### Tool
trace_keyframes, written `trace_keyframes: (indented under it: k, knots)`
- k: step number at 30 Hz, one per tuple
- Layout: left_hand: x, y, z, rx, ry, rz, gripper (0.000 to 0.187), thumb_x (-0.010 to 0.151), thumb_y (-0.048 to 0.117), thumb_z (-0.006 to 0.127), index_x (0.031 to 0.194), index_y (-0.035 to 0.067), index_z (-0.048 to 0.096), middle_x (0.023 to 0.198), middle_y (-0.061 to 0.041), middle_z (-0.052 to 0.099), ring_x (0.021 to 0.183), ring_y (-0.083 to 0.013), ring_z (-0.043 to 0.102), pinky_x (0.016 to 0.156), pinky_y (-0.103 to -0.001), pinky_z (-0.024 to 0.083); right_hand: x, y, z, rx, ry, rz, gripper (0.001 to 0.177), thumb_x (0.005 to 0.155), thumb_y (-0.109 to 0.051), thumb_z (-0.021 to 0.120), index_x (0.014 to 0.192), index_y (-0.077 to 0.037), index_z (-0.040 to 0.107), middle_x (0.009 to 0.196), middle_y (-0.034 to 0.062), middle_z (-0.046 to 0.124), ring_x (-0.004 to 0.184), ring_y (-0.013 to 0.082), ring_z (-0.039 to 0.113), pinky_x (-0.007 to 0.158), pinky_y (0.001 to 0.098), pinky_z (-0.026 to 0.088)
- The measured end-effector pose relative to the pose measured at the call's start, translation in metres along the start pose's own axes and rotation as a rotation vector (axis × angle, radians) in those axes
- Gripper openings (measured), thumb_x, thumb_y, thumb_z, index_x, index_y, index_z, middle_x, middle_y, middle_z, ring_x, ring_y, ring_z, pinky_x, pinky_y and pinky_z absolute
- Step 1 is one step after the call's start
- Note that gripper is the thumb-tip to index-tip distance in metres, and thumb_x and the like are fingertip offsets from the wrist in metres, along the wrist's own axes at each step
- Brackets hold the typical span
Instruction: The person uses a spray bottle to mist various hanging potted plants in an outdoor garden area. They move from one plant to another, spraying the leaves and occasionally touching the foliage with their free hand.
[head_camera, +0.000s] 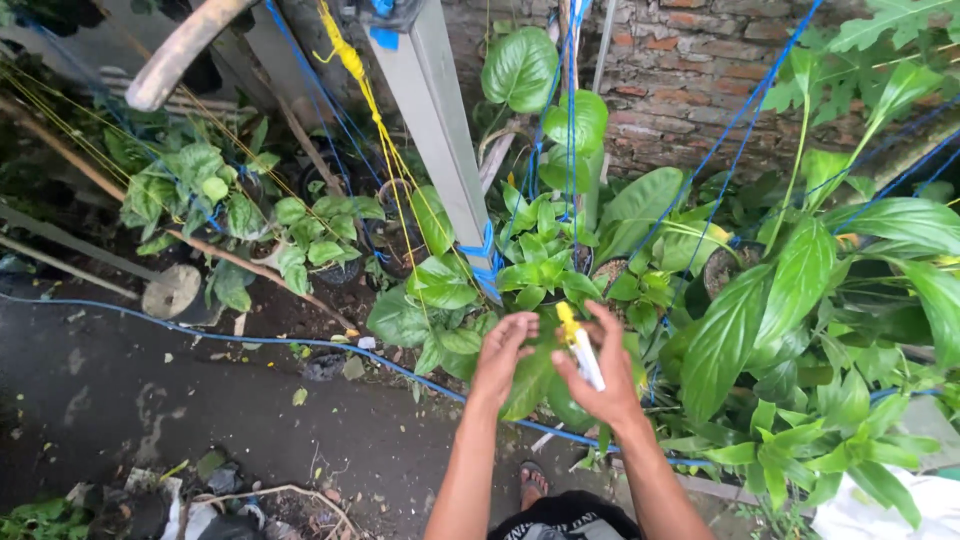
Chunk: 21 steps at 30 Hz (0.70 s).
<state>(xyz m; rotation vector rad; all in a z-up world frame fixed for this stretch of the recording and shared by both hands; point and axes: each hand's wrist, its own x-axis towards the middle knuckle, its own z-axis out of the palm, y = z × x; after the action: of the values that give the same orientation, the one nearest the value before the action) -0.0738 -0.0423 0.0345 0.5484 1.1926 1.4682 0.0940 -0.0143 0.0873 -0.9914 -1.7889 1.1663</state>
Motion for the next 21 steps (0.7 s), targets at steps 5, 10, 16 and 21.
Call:
trace_keyframes:
  k: [5, 10, 16, 21]
  knots:
    - [-0.003, 0.013, 0.026, -0.054, -0.072, 0.002, 0.025, 0.097, 0.027, 0.067, 0.114, 0.008, 0.070, 0.111, -0.004, 0.066, 0.106, -0.0182, 0.060, 0.093, -0.036, 0.051, -0.002, 0.005, 0.007, -0.190, -0.071, -0.060, 0.091, 0.085, -0.041, 0.069, 0.154, -0.009, 0.020, 0.122, 0.0238, 0.069, 0.072, 0.0284, 0.071, 0.061, 0.0439, 0.062]
    - [0.013, 0.012, 0.020, -0.255, -0.324, -0.120, 0.018, 0.097, 0.024, 0.068, 0.099, 0.007, 0.072, 0.097, -0.007, 0.063, 0.092, -0.0227, 0.060, 0.076, -0.030, 0.053, -0.002, 0.018, 0.014, -0.256, 0.031, -0.241, 0.087, 0.090, -0.054, 0.061, 0.151, -0.004, 0.023, 0.116, 0.0221, 0.070, 0.064, 0.0219, 0.075, 0.053, 0.0379, 0.065]
    - [0.014, 0.002, -0.002, -0.205, -0.501, -0.043, 0.053, 0.096, 0.048, 0.063, 0.128, 0.006, 0.068, 0.123, -0.013, 0.061, 0.115, -0.0279, 0.053, 0.100, -0.042, 0.046, -0.002, 0.003, 0.016, -0.041, 0.072, -0.130, 0.085, 0.087, -0.055, 0.062, 0.150, -0.010, 0.026, 0.116, 0.0213, 0.075, 0.060, 0.0157, 0.072, 0.050, 0.0344, 0.062]
    - [0.014, -0.001, -0.028, -0.073, -0.099, -0.183, 0.015, 0.103, 0.018, 0.058, 0.103, 0.006, 0.066, 0.104, -0.011, 0.066, 0.098, -0.0222, 0.064, 0.083, -0.034, 0.054, -0.007, 0.005, 0.014, -0.096, 0.172, -0.018, 0.054, 0.093, -0.045, 0.059, 0.129, -0.013, 0.036, 0.068, 0.0026, 0.073, 0.041, 0.0110, 0.057, 0.032, 0.0252, 0.048]
